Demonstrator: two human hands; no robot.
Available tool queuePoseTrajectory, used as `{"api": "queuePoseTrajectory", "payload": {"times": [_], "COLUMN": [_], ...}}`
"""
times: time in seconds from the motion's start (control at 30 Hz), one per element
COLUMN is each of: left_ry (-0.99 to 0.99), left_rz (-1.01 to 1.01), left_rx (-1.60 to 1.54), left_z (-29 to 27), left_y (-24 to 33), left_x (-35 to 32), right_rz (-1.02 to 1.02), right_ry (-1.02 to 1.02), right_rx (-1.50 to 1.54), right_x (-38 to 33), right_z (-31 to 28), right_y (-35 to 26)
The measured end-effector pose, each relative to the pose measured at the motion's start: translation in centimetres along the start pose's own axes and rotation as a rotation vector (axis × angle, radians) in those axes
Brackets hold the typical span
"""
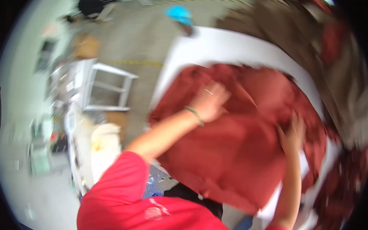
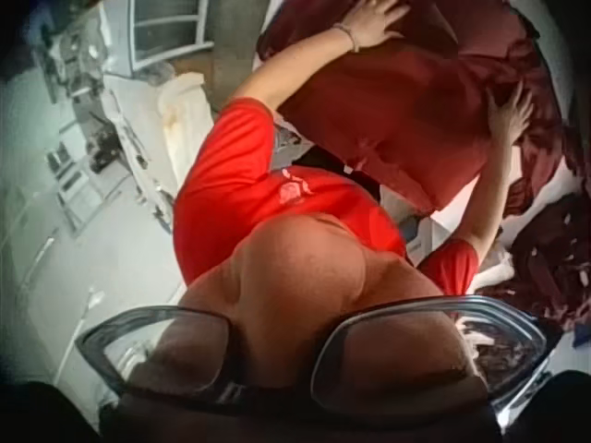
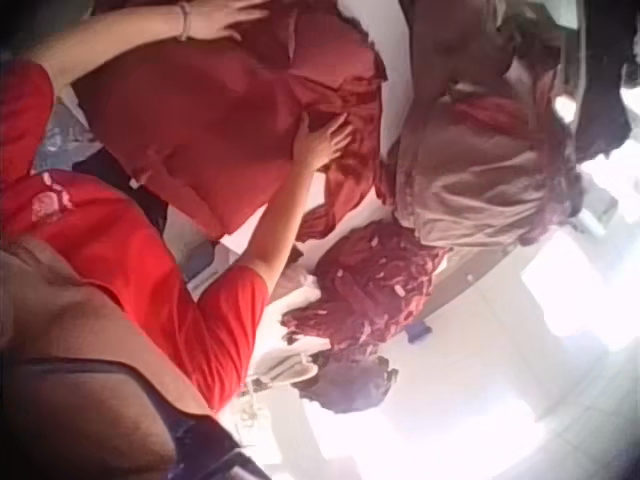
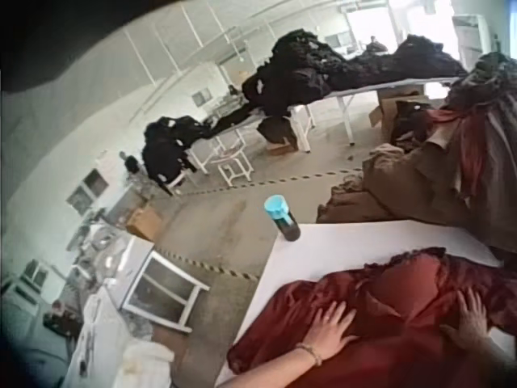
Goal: Ironing and folding red shirts on an industrial pressing table.
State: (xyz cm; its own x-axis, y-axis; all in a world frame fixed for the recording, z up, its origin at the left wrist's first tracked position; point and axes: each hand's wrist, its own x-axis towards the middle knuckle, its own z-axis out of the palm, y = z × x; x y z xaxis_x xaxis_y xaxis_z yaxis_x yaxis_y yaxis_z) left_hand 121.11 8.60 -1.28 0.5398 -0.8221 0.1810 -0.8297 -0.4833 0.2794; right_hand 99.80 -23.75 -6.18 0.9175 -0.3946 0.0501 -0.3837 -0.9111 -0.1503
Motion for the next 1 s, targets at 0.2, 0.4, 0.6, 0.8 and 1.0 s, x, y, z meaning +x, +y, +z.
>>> {"api": "queuePoseTrajectory", "payload": {"times": [0.2,0.4,0.6,0.8,1.0], "left_ry": [-0.032,-0.049,-0.085,-0.079,0.108], "left_rz": [-0.152,-0.304,-0.550,-0.643,-0.642], "left_rx": [0.010,-0.127,-0.005,0.051,-0.136], "left_z": [2.8,-0.8,-1.7,-2.1,-2.1], "left_y": [-1.7,4.3,7.4,8.1,10.6], "left_x": [-5.8,-19.4,-31.7,-33.5,-33.7], "right_rz": [0.091,-0.116,0.189,0.106,-0.185], "right_ry": [-0.096,0.081,-0.089,-0.076,0.435], "right_rx": [-0.132,0.232,0.030,0.454,0.799], "right_x": [-2.5,-15.5,-31.8,-19.3,-9.0], "right_z": [0.6,-1.9,-0.5,-5.4,-35.3], "right_y": [0.3,-0.7,0.8,2.5,-10.1]}}
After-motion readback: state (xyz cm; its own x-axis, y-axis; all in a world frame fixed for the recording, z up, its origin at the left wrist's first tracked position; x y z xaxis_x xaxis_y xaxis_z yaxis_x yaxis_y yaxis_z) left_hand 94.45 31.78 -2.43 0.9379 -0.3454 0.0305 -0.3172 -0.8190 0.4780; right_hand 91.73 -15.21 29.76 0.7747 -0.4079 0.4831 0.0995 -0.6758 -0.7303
